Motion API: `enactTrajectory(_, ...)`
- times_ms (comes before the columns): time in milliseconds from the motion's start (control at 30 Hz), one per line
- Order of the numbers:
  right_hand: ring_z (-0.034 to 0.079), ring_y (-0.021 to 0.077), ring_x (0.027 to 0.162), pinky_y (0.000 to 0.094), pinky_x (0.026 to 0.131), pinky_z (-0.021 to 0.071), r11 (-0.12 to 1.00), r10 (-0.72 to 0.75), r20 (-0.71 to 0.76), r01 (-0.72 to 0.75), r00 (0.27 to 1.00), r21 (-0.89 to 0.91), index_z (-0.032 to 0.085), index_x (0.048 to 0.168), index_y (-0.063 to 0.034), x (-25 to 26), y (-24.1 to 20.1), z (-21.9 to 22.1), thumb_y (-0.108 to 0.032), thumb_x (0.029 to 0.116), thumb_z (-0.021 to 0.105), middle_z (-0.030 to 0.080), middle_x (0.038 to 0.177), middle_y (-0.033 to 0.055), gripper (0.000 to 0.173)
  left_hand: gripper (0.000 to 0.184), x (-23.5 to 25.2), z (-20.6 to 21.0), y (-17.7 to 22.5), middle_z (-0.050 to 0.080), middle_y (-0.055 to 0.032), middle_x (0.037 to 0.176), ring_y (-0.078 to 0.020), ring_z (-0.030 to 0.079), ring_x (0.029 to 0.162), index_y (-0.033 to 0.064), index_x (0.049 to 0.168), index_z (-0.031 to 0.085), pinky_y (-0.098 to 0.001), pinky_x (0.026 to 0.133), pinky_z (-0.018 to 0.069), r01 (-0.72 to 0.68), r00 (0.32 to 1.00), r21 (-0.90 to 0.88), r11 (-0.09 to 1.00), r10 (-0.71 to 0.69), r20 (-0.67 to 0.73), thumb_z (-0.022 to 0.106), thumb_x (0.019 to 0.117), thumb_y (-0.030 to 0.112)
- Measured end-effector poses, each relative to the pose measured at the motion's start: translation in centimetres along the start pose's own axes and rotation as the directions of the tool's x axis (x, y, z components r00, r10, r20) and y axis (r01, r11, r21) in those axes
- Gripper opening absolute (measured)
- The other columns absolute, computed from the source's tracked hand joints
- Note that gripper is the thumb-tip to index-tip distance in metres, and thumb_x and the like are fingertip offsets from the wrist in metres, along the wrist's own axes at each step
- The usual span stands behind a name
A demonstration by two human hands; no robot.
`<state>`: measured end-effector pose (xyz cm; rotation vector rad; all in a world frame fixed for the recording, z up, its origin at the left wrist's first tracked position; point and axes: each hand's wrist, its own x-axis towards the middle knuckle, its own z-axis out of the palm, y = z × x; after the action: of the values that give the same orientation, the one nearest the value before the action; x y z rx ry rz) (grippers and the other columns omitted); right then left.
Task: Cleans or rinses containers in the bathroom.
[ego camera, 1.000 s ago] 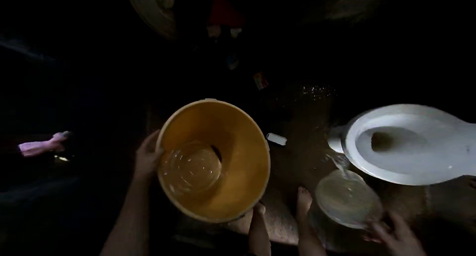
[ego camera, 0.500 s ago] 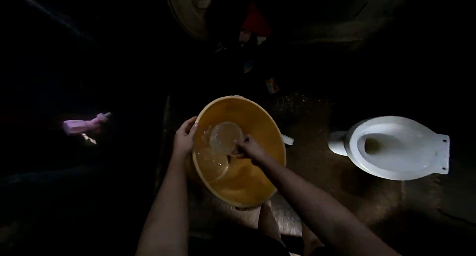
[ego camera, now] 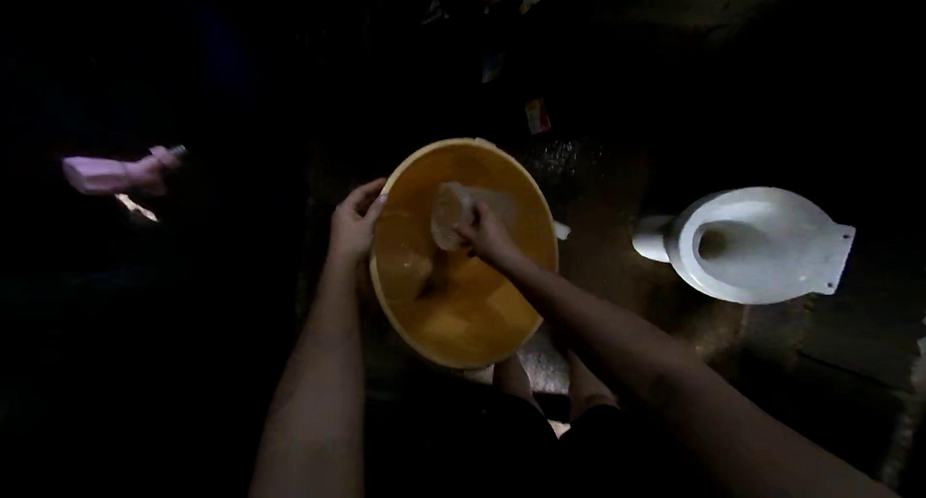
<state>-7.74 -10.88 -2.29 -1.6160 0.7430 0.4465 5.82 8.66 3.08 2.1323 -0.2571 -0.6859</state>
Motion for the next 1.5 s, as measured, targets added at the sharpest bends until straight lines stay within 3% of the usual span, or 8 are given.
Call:
enactTrajectory(167, 0.069, 0.0375, 0.095, 0.0581, 0.082, 0.0577, 0.919, -0.187, 0.360, 0.293, 0.914, -0.265, 0.055, 0.132, -0.0024, -2.7, 0.2, 3.9, -0.019, 0.0985, 0.069, 0.067, 0.111, 0.0225, 0.040, 0.035, 0.1, 1.5, 1.0, 0.066, -0.0064, 0.133, -0.0109, 0.066, 0.114, 0.0146, 0.139, 0.061, -0.0330, 0.099, 0.0541, 0.006, 0.999, 0.039, 0.999, -0.008, 0.047, 0.058, 0.1055, 0.024)
enactTrajectory(333, 0.069, 0.0339, 0.097, 0.0568, 0.084, 0.0561, 0.824, -0.048, 0.551, 0.345, 0.833, -0.450, 0.059, 0.126, -0.0051, -6.6, 1.1, 0.8, -0.023, 0.0977, 0.070, 0.068, 0.106, 0.0168, 0.035, 0.034, 0.2, 1.7, 1.0, 0.066, -0.0055, 0.132, -0.0099, 0.065, 0.115, 0.0154, 0.138, 0.062, -0.0325, 0.099, 0.0539, -0.029, 0.998, 0.113, 0.993, 0.022, 0.060, 0.058, 0.1056, 0.027)
enactTrajectory(533, 0.069, 0.0270, 0.073, 0.0506, 0.063, 0.0604, 0.867, -0.219, 0.206, 0.287, 0.954, -0.409, 0.064, 0.117, -0.0064, -9.4, 7.0, -9.4, -0.029, 0.0931, 0.076, 0.069, 0.089, 0.0122, 0.035, 0.035, 0.5, 0.7, 0.2, 0.067, -0.0060, 0.131, -0.0107, 0.065, 0.115, 0.0168, 0.138, 0.062, -0.0342, 0.099, 0.0536, -0.019, 0.999, 0.138, 0.990, 0.014, 0.041, 0.059, 0.1052, 0.030)
enactTrajectory(700, 0.068, 0.0342, 0.078, 0.0571, 0.069, 0.0578, 0.859, 0.017, 0.018, -0.006, 1.000, -0.512, 0.052, 0.131, -0.0045, -12.4, 4.2, -16.0, -0.032, 0.1006, 0.067, 0.066, 0.095, 0.0180, 0.043, 0.035, 0.2, 0.9, 0.4, 0.067, -0.0080, 0.129, -0.0120, 0.065, 0.113, 0.0145, 0.137, 0.062, -0.0343, 0.098, 0.0536, -0.015, 0.999, 0.121, 0.993, 0.011, 0.033, 0.058, 0.1056, 0.029)
enactTrajectory(933, 0.069, 0.0362, 0.094, 0.0589, 0.081, 0.0575, 0.794, 0.088, 0.100, -0.009, 0.991, -0.607, 0.059, 0.126, -0.0058, -11.2, 3.9, -8.3, -0.035, 0.0976, 0.070, 0.069, 0.106, 0.0181, 0.042, 0.034, 1.0, 1.9, 1.6, 0.065, -0.0077, 0.133, -0.0134, 0.064, 0.117, 0.0148, 0.137, 0.062, -0.0369, 0.102, 0.0515, -0.012, 1.000, 0.126, 0.992, 0.008, 0.027, 0.054, 0.1074, 0.030)
enactTrajectory(1100, 0.072, 0.0297, 0.086, 0.0494, 0.077, 0.0609, 0.946, 0.065, 0.342, 0.051, 0.938, -0.320, 0.053, 0.135, -0.0035, -7.8, -0.5, 1.2, -0.041, 0.0996, 0.067, 0.070, 0.105, 0.0179, 0.054, 0.036, 0.8, 0.5, 0.4, 0.065, -0.0069, 0.133, -0.0111, 0.064, 0.116, 0.0151, 0.137, 0.062, -0.0348, 0.101, 0.0513, 0.004, 1.000, 0.123, 0.992, 0.000, -0.031, 0.046, 0.1103, 0.032)
enactTrajectory(1267, 0.070, 0.0340, 0.098, 0.0515, 0.085, 0.0587, 1.000, 0.003, 0.113, -0.002, 0.994, -0.011, 0.047, 0.142, 0.0002, -5.4, -3.5, 0.9, -0.032, 0.1022, 0.064, 0.066, 0.118, 0.0231, 0.054, 0.039, -0.8, -0.9, -0.6, 0.064, -0.0061, 0.133, -0.0073, 0.063, 0.114, 0.0123, 0.139, 0.060, -0.0302, 0.099, 0.0514, 0.020, 0.996, 0.120, 0.993, -0.009, -0.094, 0.039, 0.1120, 0.031)
enactTrajectory(1500, 0.068, 0.0332, 0.093, 0.0516, 0.083, 0.0567, 0.984, -0.080, -0.356, 0.016, 0.931, -0.178, 0.051, 0.130, 0.0021, -7.1, 2.4, -7.8, -0.032, 0.1043, 0.060, 0.066, 0.106, 0.0198, 0.044, 0.036, -1.5, -0.5, -0.7, 0.064, -0.0085, 0.130, -0.0061, 0.062, 0.110, 0.0098, 0.138, 0.059, -0.0276, 0.096, 0.0507, 0.046, 0.987, 0.120, 0.992, -0.026, -0.161, 0.046, 0.1104, 0.030)
